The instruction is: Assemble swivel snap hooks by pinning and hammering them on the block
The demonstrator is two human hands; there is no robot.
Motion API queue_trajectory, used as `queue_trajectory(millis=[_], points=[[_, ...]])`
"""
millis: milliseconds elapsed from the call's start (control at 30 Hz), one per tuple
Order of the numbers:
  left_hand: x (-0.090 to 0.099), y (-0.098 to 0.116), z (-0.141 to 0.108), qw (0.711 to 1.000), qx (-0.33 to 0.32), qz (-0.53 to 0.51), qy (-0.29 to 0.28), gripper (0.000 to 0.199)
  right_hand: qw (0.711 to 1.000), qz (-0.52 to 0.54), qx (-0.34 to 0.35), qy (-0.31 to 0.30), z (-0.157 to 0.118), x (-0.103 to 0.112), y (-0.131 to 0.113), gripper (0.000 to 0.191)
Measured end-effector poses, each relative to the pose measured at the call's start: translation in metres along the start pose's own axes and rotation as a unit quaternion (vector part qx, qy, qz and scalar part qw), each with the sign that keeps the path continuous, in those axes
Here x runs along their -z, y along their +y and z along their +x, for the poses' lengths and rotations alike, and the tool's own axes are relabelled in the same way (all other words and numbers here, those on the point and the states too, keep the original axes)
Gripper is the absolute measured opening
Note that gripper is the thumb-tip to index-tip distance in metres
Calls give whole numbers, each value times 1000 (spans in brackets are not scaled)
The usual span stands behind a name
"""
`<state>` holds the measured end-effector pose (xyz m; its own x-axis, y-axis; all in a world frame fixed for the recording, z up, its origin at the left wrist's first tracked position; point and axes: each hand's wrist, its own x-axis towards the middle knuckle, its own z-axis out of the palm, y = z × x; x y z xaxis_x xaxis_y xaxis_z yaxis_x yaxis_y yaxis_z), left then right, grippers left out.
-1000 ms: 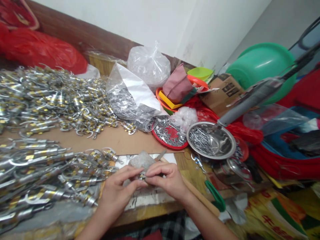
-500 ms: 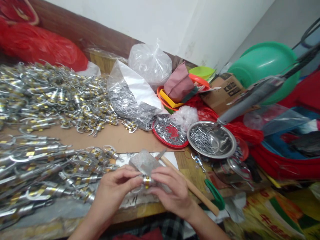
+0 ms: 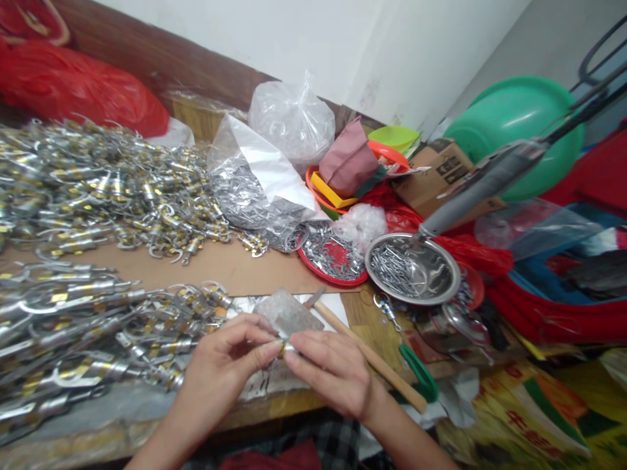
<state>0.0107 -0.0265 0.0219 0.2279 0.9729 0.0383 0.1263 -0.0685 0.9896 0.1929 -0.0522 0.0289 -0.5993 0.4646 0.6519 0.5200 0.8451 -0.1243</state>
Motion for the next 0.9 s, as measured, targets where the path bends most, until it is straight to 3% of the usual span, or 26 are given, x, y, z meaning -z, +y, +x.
queue_trajectory(millis=[233,367,467,567,667,700,733,833,900], points=[[4,3,3,994,64,-64,-57,10,992,55,-112,21,-6,-11,-4,28],[-1,-2,-1,987,134,-89,-17,11,970,120,-206,40,-5,-17,-6,21],[-8,-7,-6,967,184,-173,12,37,955,146,-254,47,0,-17,-8,17],[-14,-9,-7,953,185,-241,21,60,943,175,-282,-9,5,-12,0,13],[-17,-9,-6,951,182,-249,27,62,935,70,-331,-105,9,-3,36,14],[-17,-8,-5,951,183,-250,23,63,925,-14,-359,-125,9,0,55,17],[-17,-8,-4,950,184,-251,17,64,892,-131,-403,-157,8,2,75,22],[-17,-7,-2,951,183,-248,2,66,848,-202,-445,-204,3,4,132,24],[-17,-8,0,953,180,-244,-10,67,831,-211,-455,-240,-1,0,158,18]])
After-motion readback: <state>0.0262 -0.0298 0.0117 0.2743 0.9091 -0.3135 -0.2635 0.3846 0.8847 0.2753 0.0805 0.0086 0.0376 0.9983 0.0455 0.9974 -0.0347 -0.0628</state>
